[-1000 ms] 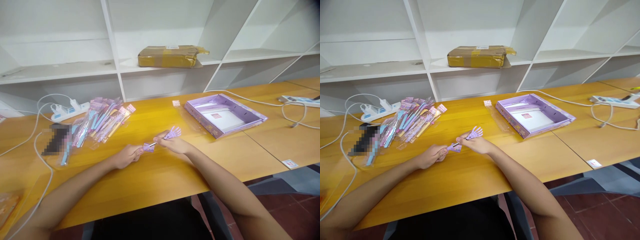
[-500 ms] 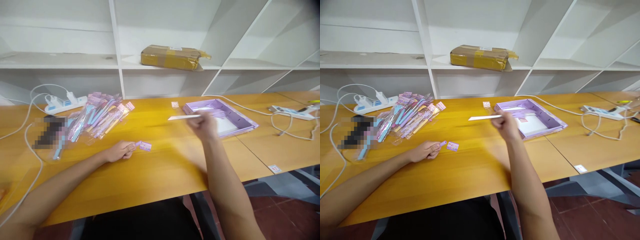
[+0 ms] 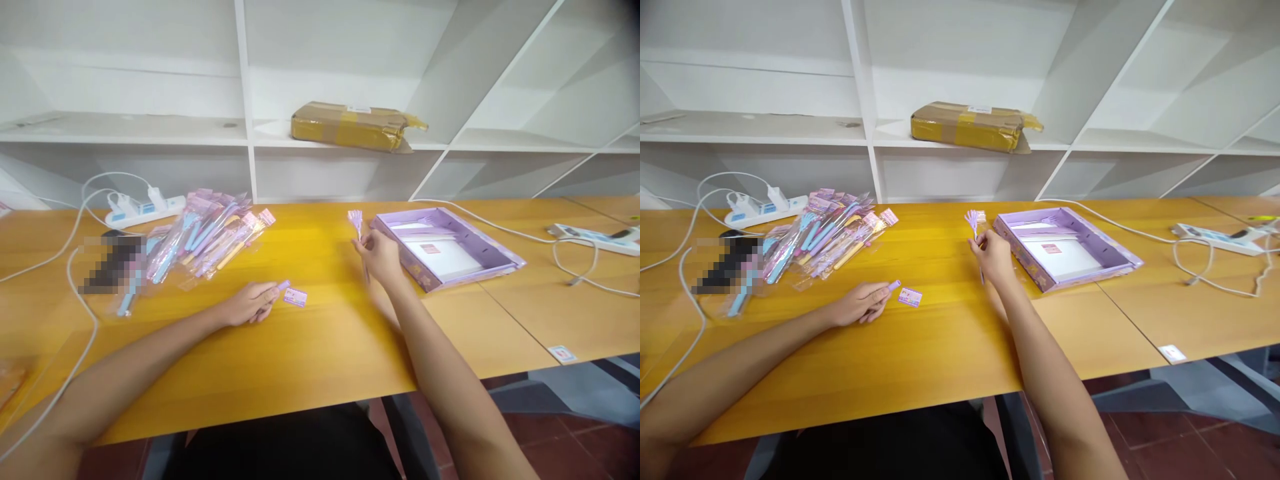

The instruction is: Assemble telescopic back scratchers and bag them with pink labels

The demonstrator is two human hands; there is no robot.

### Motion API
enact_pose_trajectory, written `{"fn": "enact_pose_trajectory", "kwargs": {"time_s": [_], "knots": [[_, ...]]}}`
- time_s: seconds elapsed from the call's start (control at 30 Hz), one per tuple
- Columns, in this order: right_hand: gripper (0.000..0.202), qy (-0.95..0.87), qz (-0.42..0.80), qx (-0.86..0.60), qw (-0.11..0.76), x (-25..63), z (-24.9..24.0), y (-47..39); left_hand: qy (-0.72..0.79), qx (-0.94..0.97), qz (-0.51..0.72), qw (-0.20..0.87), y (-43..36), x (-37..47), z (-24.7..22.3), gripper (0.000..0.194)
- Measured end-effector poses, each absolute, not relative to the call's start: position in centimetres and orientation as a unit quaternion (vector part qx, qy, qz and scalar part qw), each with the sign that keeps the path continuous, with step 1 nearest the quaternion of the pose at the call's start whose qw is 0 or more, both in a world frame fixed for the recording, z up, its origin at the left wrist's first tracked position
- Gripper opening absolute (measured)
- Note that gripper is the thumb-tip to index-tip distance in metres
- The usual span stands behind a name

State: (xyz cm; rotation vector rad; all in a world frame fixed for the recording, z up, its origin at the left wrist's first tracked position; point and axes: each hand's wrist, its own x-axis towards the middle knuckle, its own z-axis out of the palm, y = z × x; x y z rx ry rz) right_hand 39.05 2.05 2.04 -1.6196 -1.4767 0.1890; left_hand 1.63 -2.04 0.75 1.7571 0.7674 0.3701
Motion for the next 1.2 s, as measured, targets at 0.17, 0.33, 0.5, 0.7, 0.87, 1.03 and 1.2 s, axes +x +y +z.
{"fn": "enact_pose_trajectory", "kwargs": {"time_s": [0.17,0.33,0.5,0.7,0.87,1.03,1.2], "knots": [[0.013,-0.674,0.016,-0.674,0.303,38.7,-0.4,3.4,0.324,0.729,0.167,0.58,-1.8,1.5,0.1,0.045],[0.023,-0.711,-0.008,-0.633,0.305,37.1,0.0,2.5,0.319,0.702,0.197,0.605,-1.6,1.6,-0.4,0.045],[0.029,-0.765,0.157,-0.502,0.372,32.1,1.0,-0.4,0.319,0.707,0.21,0.595,-1.6,1.7,-0.2,0.045],[0.044,-0.758,0.429,-0.365,0.33,26.0,0.1,-3.7,0.321,0.79,0.145,0.502,-2.0,1.9,0.6,0.04],[0.047,-0.647,0.539,-0.37,0.394,26.1,-0.1,-2.8,0.322,0.774,0.157,0.522,-2.0,1.9,0.5,0.04],[0.05,-0.564,0.55,-0.425,0.446,28.1,-0.2,-0.8,0.325,0.749,0.176,0.55,-2.0,1.8,-0.3,0.042],[0.052,-0.55,0.463,-0.486,0.497,30.8,-1.1,1.3,0.382,0.802,0.272,0.37,-1.2,1.3,0.4,0.032]]}}
